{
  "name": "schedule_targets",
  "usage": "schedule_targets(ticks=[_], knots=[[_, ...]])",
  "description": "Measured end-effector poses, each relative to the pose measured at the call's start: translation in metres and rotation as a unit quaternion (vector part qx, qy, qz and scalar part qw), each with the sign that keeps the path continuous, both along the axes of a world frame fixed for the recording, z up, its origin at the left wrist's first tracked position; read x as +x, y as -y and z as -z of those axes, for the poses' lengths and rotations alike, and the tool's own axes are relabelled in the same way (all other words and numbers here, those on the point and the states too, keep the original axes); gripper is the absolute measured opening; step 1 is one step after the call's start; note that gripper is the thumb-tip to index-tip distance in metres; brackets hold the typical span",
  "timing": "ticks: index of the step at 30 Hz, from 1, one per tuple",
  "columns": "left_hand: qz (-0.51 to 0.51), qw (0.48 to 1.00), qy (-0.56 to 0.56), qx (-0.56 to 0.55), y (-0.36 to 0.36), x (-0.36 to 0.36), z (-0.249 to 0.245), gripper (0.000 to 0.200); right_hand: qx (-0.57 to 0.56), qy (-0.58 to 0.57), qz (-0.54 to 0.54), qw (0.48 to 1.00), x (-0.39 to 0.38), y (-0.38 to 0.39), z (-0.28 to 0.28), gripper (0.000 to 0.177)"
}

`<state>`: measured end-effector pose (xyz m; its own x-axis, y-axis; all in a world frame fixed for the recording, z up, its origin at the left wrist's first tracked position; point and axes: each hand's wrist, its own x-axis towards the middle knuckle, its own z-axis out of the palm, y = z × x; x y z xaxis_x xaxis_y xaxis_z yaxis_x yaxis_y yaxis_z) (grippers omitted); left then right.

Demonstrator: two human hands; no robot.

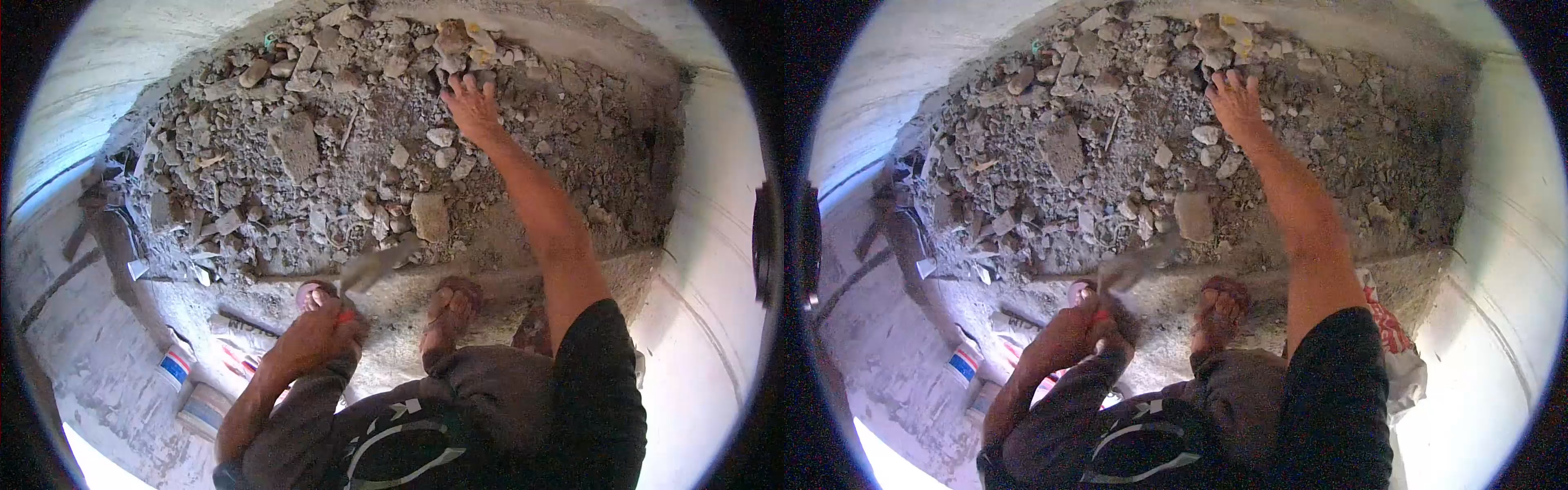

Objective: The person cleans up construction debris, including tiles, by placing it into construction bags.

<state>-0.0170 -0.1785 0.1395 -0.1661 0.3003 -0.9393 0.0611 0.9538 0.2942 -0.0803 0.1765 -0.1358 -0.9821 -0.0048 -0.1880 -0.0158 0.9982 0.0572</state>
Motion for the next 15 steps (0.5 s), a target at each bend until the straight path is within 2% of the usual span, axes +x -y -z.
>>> schedule_targets(ticks=[2, 4, 7, 9, 10, 11, 13, 15], knots=[[-0.028, 0.999, -0.022, -0.031, 0.004, -0.01, -0.011, 0.034, -0.007, -0.015, -0.013, 1.0, 0.004, -0.002, 0.002, 0.022], [-0.111, 0.988, -0.075, -0.073, 0.004, -0.027, -0.031, 0.033, 0.009, -0.026, -0.025, 0.999, 0.004, -0.003, 0.002, 0.027], [-0.16, 0.962, -0.219, -0.025, 0.042, -0.02, -0.041, 0.025, 0.005, 0.015, -0.037, 0.999, -0.007, 0.004, -0.002, 0.036], [-0.324, 0.927, -0.164, -0.092, 0.06, -0.018, -0.045, 0.02, 0.054, 0.089, -0.031, 0.994, -0.007, 0.004, 0.004, 0.04], [-0.433, 0.886, -0.129, -0.1, 0.059, -0.017, -0.046, 0.019, 0.045, 0.13, 0.01, 0.99, -0.008, 0.01, 0.012, 0.042], [-0.434, 0.886, -0.121, -0.104, 0.065, -0.013, -0.041, 0.019, 0.045, 0.138, 0.008, 0.989, -0.01, 0.013, 0.019, 0.042], [-0.436, 0.889, -0.117, -0.076, 0.074, -0.008, -0.035, 0.021, 0.063, 0.217, 0.091, 0.97, -0.017, 0.023, 0.011, 0.042], [-0.415, 0.898, -0.13, -0.063, 0.063, -0.006, -0.038, 0.022, 0.047, 0.218, 0.097, 0.97, -0.012, 0.02, 0.008, 0.043]])
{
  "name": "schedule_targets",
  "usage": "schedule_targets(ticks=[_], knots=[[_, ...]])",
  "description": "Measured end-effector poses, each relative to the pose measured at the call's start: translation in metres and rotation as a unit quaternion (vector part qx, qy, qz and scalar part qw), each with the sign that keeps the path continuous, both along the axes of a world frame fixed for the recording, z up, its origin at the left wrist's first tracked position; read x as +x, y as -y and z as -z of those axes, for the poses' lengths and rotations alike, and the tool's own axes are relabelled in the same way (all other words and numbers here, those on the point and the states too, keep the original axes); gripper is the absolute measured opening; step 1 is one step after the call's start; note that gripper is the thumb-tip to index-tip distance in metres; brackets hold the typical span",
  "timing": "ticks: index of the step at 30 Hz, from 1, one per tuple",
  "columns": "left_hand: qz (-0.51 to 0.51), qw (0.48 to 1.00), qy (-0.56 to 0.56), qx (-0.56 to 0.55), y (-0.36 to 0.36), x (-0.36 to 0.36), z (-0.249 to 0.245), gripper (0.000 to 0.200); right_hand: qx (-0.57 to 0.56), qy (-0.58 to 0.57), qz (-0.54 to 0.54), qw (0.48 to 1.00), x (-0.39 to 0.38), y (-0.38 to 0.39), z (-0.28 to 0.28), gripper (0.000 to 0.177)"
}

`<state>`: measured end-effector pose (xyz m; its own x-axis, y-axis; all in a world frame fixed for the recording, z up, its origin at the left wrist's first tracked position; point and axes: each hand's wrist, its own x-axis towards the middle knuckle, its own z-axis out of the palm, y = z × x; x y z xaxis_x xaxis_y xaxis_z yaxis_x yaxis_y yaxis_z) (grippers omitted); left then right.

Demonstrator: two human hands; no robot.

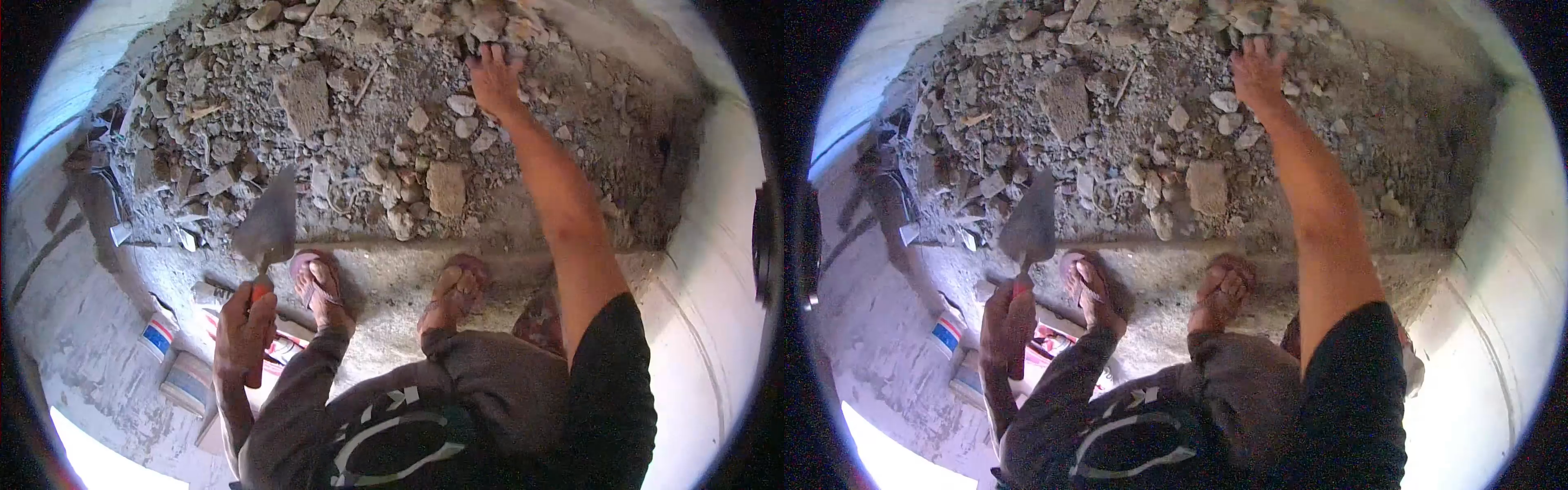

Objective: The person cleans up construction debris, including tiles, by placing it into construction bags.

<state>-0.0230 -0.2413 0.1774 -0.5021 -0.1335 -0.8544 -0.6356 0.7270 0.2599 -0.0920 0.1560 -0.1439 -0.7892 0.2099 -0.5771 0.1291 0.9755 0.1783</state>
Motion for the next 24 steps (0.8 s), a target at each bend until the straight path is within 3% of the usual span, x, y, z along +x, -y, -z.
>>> schedule_targets(ticks=[2, 3, 4, 5, 6, 7, 10, 12, 15, 17, 18, 19, 20, 22, 23, 24], knots=[[0.017, 0.999, 0.022, 0.02, -0.013, -0.003, -0.003, 0.023, 0.024, -0.084, -0.044, 0.995, -0.009, -0.005, 0.016, 0.032], [0.057, 0.998, 0.002, 0.023, -0.017, -0.005, -0.005, 0.025, 0.204, -0.104, -0.123, 0.966, -0.01, -0.017, 0.062, 0.033], [0.066, 0.998, -0.009, 0.021, -0.023, -0.008, -0.008, 0.025, 0.381, -0.114, -0.176, 0.901, -0.01, -0.029, 0.107, 0.033], [0.069, 0.997, -0.005, 0.022, -0.029, -0.011, -0.01, 0.026, 0.214, -0.072, -0.12, 0.967, -0.008, -0.017, 0.044, 0.033], [0.069, 0.997, -0.003, 0.022, -0.031, -0.013, -0.011, 0.027, 0.037, -0.031, -0.066, 0.997, -0.012, -0.007, 0.005, 0.034], [0.085, 0.996, -0.012, 0.017, -0.025, -0.012, -0.006, 0.028, 0.003, -0.007, -0.035, 0.999, -0.014, 0.0, -0.009, 0.032], [0.18, 0.981, -0.057, -0.043, -0.011, -0.006, 0.002, 0.028, 0.067, -0.067, -0.069, 0.993, -0.011, -0.001, -0.006, 0.03], [0.16, 0.986, -0.035, -0.042, -0.012, -0.007, -0.003, 0.028, 0.169, -0.232, -0.134, 0.948, -0.003, 0.0, 0.017, 0.03], [0.083, 0.996, 0.013, -0.025, 0.01, 0.005, 0.003, 0.026, -0.001, -0.12, -0.062, 0.991, 0.007, -0.011, -0.002, 0.037], [-0.034, 0.999, 0.031, 0.005, 0.016, 0.007, 0.007, 0.023, -0.015, -0.111, -0.047, 0.993, 0.001, -0.013, 0.002, 0.038], [-0.04, 0.999, 0.036, 0.006, 0.017, 0.005, 0.012, 0.023, -0.029, -0.107, -0.024, 0.994, -0.002, -0.014, 0.003, 0.04], [-0.065, 0.997, 0.023, 0.021, 0.017, 0.001, 0.015, 0.022, -0.008, 0.02, -0.035, 0.999, -0.019, -0.003, -0.026, 0.041], [-0.089, 0.995, 0.012, 0.034, 0.017, -0.004, 0.017, 0.021, -0.012, 0.028, -0.038, 0.999, -0.018, -0.002, -0.021, 0.041], [-0.086, 0.995, 0.013, 0.05, 0.008, -0.015, 0.023, 0.021, -0.061, 0.017, -0.043, 0.997, -0.02, -0.016, -0.006, 0.043], [-0.083, 0.995, 0.011, 0.061, 0.002, -0.019, 0.026, 0.021, -0.056, 0.013, -0.123, 0.991, -0.022, -0.032, 0.024, 0.044], [-0.076, 0.995, 0.009, 0.071, -0.003, -0.023, 0.027, 0.022, -0.055, 0.01, -0.119, 0.991, -0.03, -0.029, 0.013, 0.044]])
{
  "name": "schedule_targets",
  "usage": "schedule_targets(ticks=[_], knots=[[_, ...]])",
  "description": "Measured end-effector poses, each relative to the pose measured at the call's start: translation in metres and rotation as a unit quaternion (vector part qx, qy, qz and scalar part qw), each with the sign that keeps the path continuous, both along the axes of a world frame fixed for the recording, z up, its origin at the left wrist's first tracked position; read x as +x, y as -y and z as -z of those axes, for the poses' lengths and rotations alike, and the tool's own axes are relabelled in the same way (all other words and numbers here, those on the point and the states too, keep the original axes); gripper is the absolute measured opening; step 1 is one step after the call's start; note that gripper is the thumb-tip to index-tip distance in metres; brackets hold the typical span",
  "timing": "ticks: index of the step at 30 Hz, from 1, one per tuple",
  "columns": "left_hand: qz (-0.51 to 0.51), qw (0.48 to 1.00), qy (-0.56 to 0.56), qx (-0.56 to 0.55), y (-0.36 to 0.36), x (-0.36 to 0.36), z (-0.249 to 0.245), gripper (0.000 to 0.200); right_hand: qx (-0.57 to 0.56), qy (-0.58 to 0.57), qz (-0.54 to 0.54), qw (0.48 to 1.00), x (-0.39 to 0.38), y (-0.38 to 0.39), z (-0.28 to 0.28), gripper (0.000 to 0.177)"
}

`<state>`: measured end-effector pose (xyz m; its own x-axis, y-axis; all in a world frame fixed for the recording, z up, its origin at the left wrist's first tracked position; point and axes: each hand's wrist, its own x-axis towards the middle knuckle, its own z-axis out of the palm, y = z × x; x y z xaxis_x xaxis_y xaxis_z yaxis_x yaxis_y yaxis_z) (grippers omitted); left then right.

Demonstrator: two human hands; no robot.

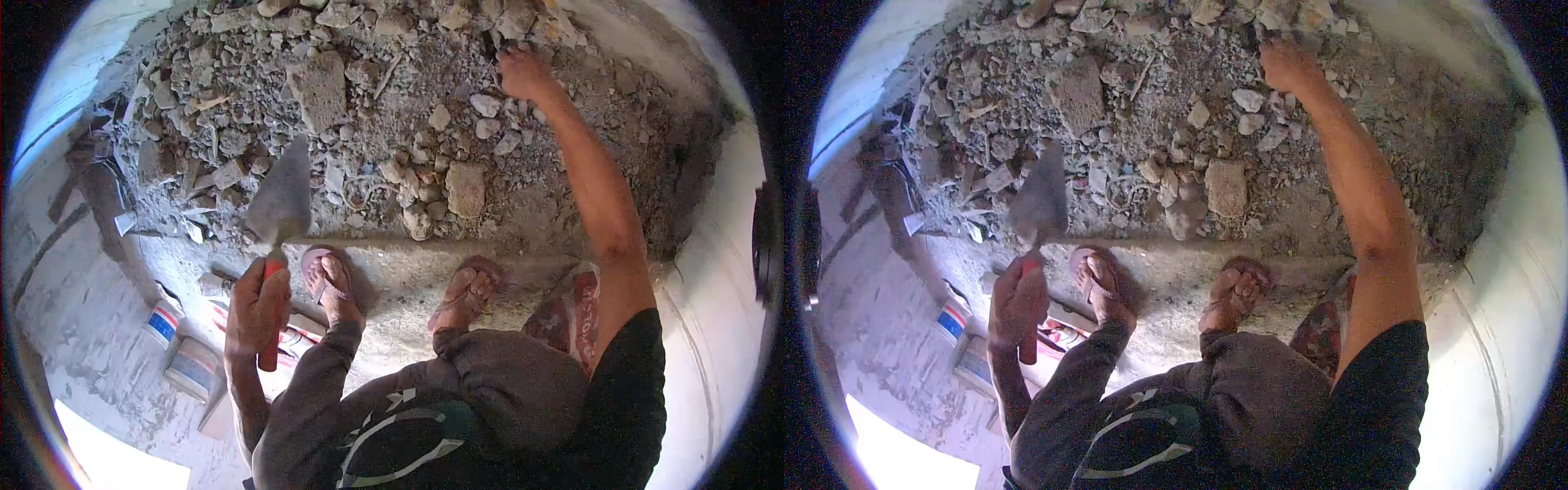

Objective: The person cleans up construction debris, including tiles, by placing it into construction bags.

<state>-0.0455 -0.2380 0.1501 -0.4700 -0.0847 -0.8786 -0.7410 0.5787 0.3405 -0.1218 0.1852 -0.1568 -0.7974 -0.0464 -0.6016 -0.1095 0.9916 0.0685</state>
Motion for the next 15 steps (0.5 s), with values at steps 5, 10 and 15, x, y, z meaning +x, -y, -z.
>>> schedule_targets(ticks=[5, 10, 15], knots=[[0.07, 0.997, 0.017, 0.009, -0.02, -0.003, -0.007, 0.02, -0.004, 0.018, 0.007, 1.0, -0.007, -0.01, 0.033, 0.026], [0.096, 0.995, 0.015, 0.007, -0.012, 0.007, -0.025, 0.02, -0.016, -0.086, 0.078, 0.993, 0.008, 0.009, -0.037, 0.019], [0.089, 0.996, 0.005, -0.019, 0.018, 0.024, -0.016, 0.017, -0.024, -0.128, 0.132, 0.983, 0.031, 0.022, -0.066, 0.018]])
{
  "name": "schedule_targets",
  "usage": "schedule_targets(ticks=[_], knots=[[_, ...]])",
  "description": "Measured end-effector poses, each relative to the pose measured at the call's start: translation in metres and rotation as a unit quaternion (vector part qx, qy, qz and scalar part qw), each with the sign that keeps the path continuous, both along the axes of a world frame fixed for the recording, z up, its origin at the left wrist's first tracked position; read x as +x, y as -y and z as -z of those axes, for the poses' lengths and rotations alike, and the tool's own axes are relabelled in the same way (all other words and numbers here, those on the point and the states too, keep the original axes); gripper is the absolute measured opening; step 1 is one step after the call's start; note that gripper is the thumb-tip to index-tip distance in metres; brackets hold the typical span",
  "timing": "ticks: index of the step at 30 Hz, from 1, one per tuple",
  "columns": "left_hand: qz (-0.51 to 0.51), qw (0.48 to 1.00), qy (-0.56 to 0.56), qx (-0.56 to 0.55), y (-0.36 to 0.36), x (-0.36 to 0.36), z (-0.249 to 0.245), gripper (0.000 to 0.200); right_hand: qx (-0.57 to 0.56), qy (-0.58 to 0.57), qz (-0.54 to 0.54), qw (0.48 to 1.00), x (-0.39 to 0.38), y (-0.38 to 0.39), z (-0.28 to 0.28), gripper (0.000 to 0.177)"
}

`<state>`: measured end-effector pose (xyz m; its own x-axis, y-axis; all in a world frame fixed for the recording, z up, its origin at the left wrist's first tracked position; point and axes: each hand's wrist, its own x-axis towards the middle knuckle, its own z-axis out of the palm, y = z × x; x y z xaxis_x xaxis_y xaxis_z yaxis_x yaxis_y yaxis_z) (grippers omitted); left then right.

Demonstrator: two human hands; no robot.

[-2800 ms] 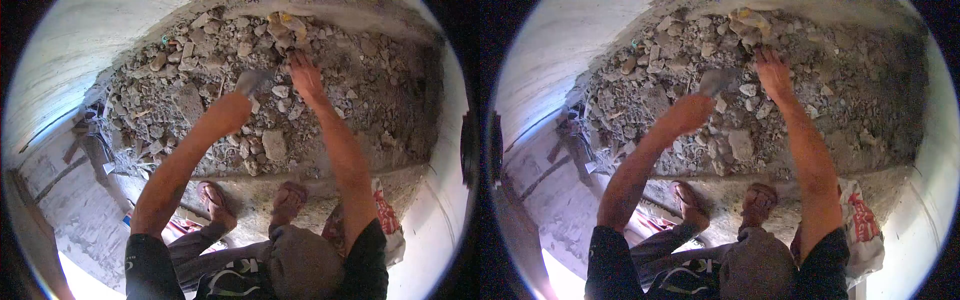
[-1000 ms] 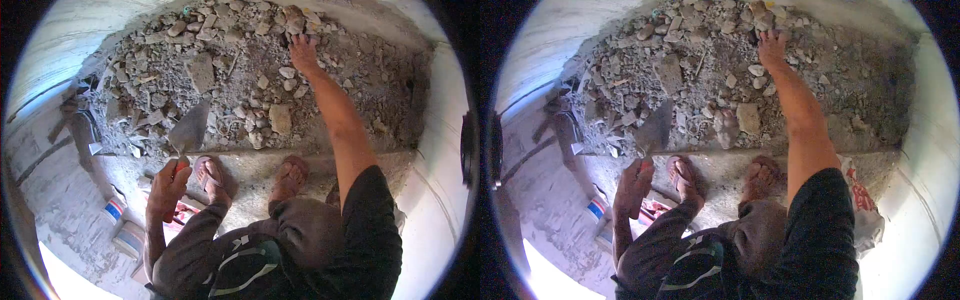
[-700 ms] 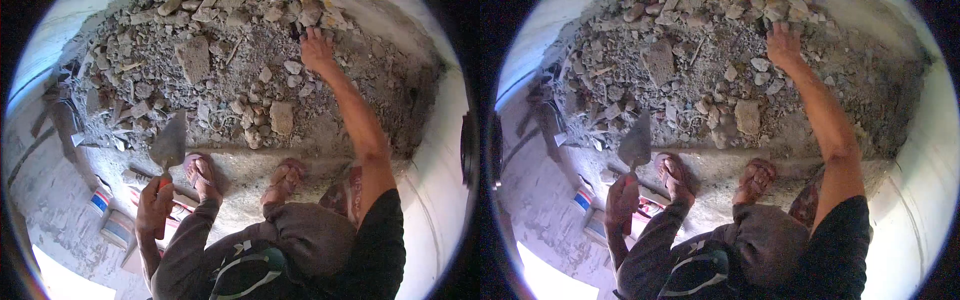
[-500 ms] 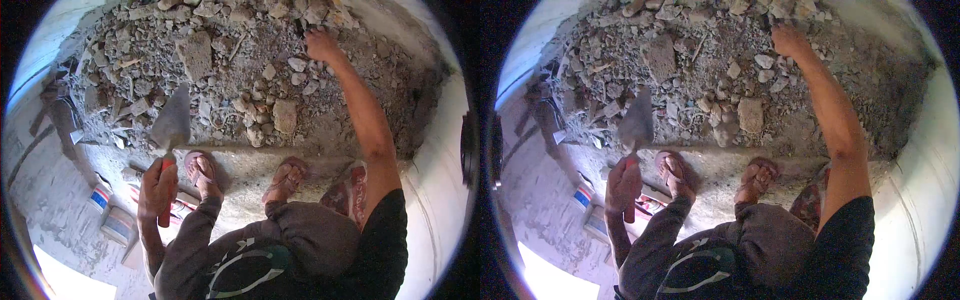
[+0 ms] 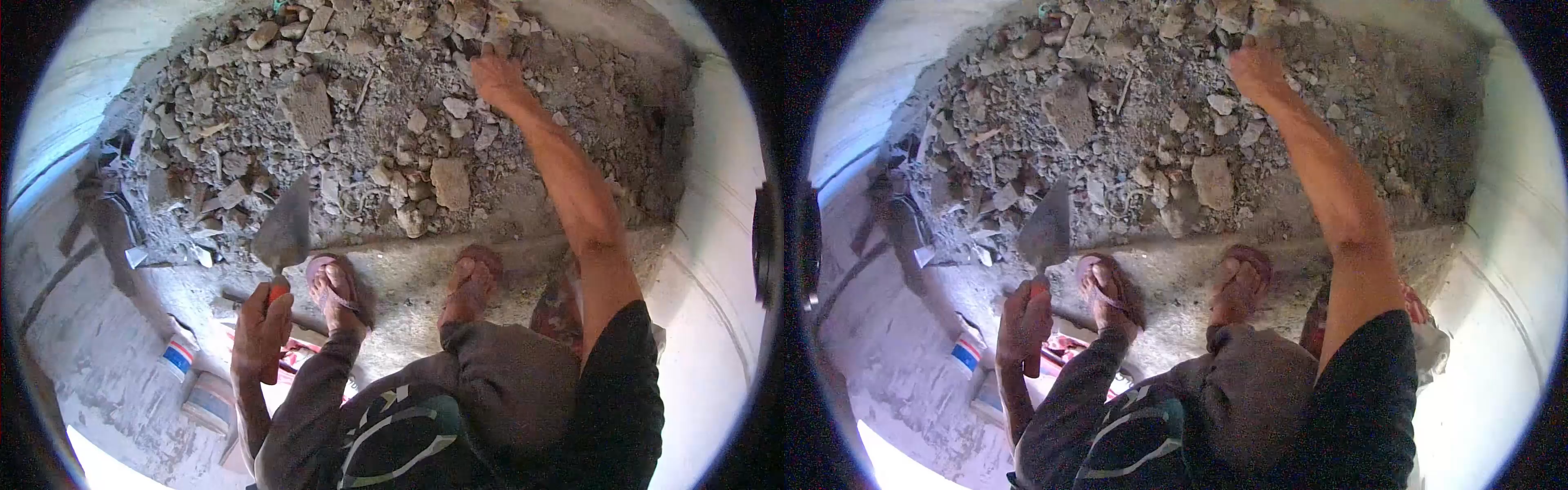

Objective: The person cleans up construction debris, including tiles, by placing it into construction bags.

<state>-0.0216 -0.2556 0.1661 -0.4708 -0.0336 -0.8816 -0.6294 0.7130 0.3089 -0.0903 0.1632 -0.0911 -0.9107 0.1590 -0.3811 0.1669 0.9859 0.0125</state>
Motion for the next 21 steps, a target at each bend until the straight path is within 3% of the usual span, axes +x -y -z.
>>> schedule_targets(ticks=[1, 3, 4, 7, 9, 12, 15, 17, 20, 21], knots=[[-0.006, 1.0, -0.011, -0.002, 0.005, 0.002, 0.0, 0.017, 0.002, 0.006, -0.004, 1.0, 0.006, -0.001, 0.003, 0.018], [0.021, 0.999, -0.012, -0.026, 0.012, 0.007, 0.001, 0.018, 0.04, -0.124, -0.049, 0.99, 0.01, -0.009, 0.013, 0.02], [-0.007, 1.0, -0.004, -0.012, 0.014, 0.009, 0.0, 0.019, 0.04, -0.124, -0.053, 0.99, 0.006, -0.012, 0.021, 0.02], [-0.05, 0.999, 0.001, 0.014, 0.018, 0.013, 0.001, 0.021, -0.011, 0.042, -0.007, 0.999, -0.009, -0.018, 0.032, 0.024], [0.06, 0.998, -0.001, -0.023, 0.019, 0.013, -0.001, 0.023, -0.032, 0.045, -0.024, 0.998, -0.007, -0.017, 0.029, 0.029], [0.11, 0.993, -0.014, -0.03, 0.019, 0.021, 0.0, 0.026, -0.055, 0.062, 0.013, 0.996, -0.003, -0.019, 0.013, 0.03], [0.154, 0.987, -0.039, 0.0, 0.029, 0.03, 0.001, 0.028, -0.046, -0.013, -0.005, 0.999, 0.003, -0.02, 0.032, 0.028], [0.18, 0.983, -0.027, 0.002, 0.029, 0.024, -0.002, 0.029, -0.021, -0.036, 0.034, 0.999, 0.007, -0.019, 0.017, 0.024], [0.163, 0.987, -0.009, -0.002, 0.021, 0.016, -0.006, 0.029, -0.008, -0.012, -0.049, 0.999, 0.022, -0.049, -0.017, 0.025], [0.187, 0.982, -0.014, -0.007, 0.027, 0.015, 0.0, 0.027, 0.016, 0.06, -0.027, 0.998, 0.027, -0.059, -0.036, 0.046]])
